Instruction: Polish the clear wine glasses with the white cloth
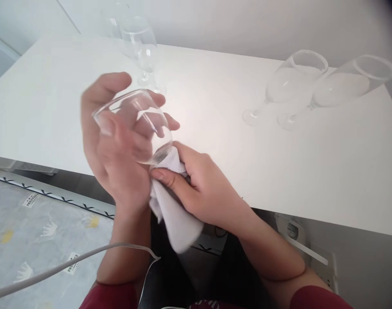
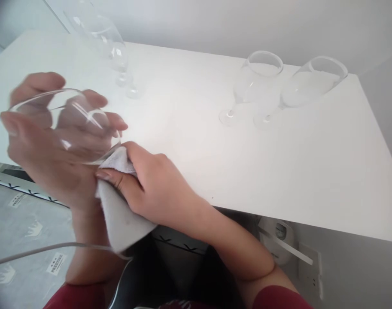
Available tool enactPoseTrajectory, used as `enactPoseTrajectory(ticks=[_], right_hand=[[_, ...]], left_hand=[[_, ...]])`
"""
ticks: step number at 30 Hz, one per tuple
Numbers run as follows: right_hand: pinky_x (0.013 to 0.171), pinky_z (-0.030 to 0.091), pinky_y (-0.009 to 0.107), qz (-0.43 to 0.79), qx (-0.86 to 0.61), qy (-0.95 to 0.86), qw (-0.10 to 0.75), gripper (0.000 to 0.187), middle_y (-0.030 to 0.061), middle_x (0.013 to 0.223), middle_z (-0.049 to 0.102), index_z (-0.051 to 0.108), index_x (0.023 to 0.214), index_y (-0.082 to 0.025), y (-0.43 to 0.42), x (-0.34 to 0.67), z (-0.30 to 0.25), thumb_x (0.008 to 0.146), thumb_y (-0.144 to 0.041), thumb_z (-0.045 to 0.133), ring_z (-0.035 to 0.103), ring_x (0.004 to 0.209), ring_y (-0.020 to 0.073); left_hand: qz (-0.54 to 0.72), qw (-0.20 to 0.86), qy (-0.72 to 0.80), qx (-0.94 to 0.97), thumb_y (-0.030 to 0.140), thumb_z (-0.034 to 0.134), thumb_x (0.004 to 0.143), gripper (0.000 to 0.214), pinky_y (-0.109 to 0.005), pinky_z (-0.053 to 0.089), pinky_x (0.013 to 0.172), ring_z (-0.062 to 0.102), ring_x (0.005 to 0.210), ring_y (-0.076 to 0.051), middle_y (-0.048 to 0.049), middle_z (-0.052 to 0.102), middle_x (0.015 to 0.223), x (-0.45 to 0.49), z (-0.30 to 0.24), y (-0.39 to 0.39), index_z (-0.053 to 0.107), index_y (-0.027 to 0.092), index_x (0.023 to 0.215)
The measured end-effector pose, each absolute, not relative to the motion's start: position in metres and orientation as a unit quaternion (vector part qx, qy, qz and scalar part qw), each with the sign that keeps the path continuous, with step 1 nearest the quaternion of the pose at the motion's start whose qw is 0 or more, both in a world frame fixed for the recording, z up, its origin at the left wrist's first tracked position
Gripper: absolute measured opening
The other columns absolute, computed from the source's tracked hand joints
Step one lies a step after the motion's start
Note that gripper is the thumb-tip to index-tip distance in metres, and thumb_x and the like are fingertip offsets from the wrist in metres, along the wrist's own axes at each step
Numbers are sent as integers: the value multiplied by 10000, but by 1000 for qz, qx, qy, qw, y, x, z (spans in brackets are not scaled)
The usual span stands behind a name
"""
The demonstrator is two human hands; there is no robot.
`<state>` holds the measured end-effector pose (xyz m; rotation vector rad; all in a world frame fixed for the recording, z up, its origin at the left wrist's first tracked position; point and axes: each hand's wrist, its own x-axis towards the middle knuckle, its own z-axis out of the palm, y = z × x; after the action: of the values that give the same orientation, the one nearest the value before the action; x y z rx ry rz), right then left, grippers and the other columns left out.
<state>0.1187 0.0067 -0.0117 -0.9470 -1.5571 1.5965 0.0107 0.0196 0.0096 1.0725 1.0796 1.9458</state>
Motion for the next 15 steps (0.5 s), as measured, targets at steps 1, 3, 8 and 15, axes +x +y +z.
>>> enactPoseTrajectory(ticks=[1,3,8,15], right_hand=[[682,470,294,569,-392,-630,355,211,10,800,645,616,1009,-228,8,120,-11,968,-433,643,597,750,177],[692,462,298,521,-414,-656,356,168,8,791,638,608,1032,-235,10,125,-8,968,-387,640,591,746,181],[647,484,285,697,-288,-574,319,311,16,810,661,620,934,-218,11,135,-2,974,-527,619,609,727,164],[708,495,301,613,-355,-598,375,214,26,868,663,629,976,-224,3,124,-5,974,-438,633,624,811,184]], left_hand=[[747,278,425,428,461,550,1053,306,-371,537,742,687,759,-184,-31,629,912,13,9,20,573,161,1103],[752,223,432,445,525,621,1002,362,-389,550,788,689,843,-201,-25,586,917,17,8,20,553,178,1076],[750,426,358,357,549,435,1071,424,-350,551,711,643,775,-154,-64,610,1035,19,10,17,614,166,1110],[789,333,393,337,442,321,1125,378,-313,528,695,634,733,-121,-28,629,968,23,11,23,601,197,1064]])
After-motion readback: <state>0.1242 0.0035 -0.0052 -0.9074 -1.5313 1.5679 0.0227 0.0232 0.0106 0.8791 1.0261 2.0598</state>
